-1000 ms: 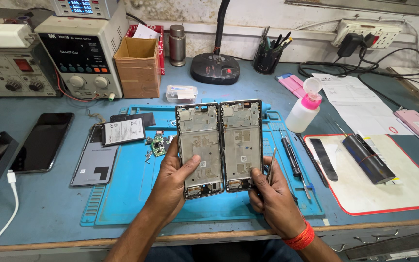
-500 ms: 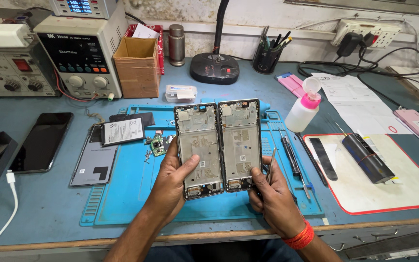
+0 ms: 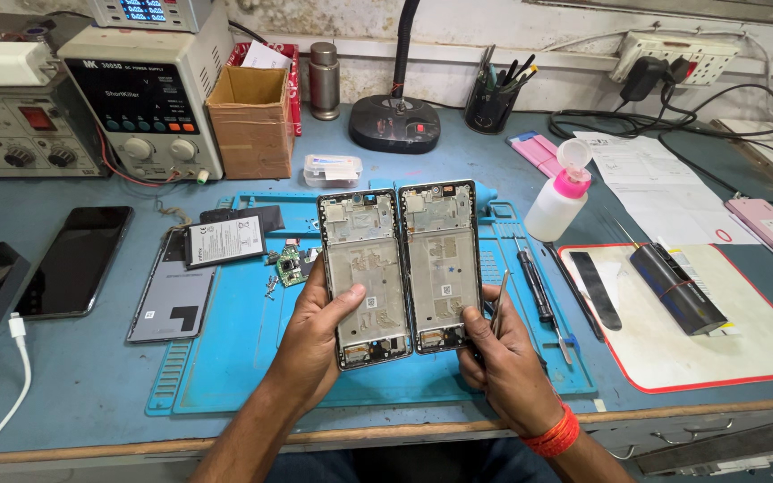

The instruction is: The person disassembles a smartphone at a repair workbench, using tweezers and a pry tool to remove internal components and separate the frame from the back cover. They brush debris off the parts, hold the empty frame and cover up to view them, and apply liquid from a bottle while cleaning the phone housings.

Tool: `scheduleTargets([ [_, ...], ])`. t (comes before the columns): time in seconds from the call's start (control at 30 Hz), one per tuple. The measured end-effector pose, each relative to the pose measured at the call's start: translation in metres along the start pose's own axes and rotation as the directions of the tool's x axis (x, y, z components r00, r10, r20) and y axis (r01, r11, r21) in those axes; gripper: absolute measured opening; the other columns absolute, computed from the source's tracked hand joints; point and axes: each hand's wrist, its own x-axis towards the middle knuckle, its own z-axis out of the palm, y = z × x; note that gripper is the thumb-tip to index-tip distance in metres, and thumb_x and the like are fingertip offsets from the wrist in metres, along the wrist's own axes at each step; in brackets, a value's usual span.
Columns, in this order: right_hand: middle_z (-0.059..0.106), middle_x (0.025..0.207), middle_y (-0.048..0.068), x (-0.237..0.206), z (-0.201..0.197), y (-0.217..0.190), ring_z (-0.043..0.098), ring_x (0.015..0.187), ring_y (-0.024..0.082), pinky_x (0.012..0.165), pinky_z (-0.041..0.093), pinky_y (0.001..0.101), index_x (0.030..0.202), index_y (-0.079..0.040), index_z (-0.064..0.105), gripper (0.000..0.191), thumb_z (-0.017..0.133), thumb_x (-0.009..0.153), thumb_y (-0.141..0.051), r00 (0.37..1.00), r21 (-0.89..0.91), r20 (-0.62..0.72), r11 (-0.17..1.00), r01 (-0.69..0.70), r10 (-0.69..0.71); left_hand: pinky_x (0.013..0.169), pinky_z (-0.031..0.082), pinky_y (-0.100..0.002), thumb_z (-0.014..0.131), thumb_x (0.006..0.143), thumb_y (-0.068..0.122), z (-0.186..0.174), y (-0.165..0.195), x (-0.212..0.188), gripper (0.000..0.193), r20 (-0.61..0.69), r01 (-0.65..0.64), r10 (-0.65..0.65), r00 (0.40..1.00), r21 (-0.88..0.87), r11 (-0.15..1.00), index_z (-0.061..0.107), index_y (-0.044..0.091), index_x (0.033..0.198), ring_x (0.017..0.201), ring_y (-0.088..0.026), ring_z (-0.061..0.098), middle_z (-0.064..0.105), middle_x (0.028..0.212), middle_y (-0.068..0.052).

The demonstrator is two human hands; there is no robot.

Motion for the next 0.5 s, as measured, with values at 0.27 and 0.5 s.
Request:
scheduleTargets([
  [0.27, 0.043, 0.067, 0.000, 0.000, -0.002, 0.002, 0.034, 0.044, 0.008, 0.039, 0.026, 0.0251, 0.131, -0.011, 0.046, 0.032, 0.051, 0.102, -0.023, 1.000, 0.011, 0.010, 1.000, 0.007, -0.007, 0.101, 0.057, -0.039, 0.053, 0.095, 0.008, 0.002, 0.000, -0.001, 0.057, -0.009, 0.012, -0.012, 1.000, 0.001, 1.000, 0.043, 0.013, 0.151, 0.120, -0.018, 0.064, 0.063, 0.134, -0.011],
  [0.5, 0.050, 0.071, -0.001, -0.003, -0.002, -0.005, 0.034, 0.044, 0.007, 0.038, 0.024, 0.0244, 0.132, -0.012, 0.047, 0.034, 0.050, 0.101, -0.025, 0.998, 0.049, -0.036, 0.998, -0.042, 0.044, 0.083, 0.065, -0.043, 0.048, 0.084, 0.002, 0.005, 0.015, 0.000, 0.065, -0.073, 0.082, -0.079, 0.994, 0.041, 0.996, 0.039, 0.007, 0.148, 0.103, -0.028, 0.075, 0.068, 0.126, -0.022],
])
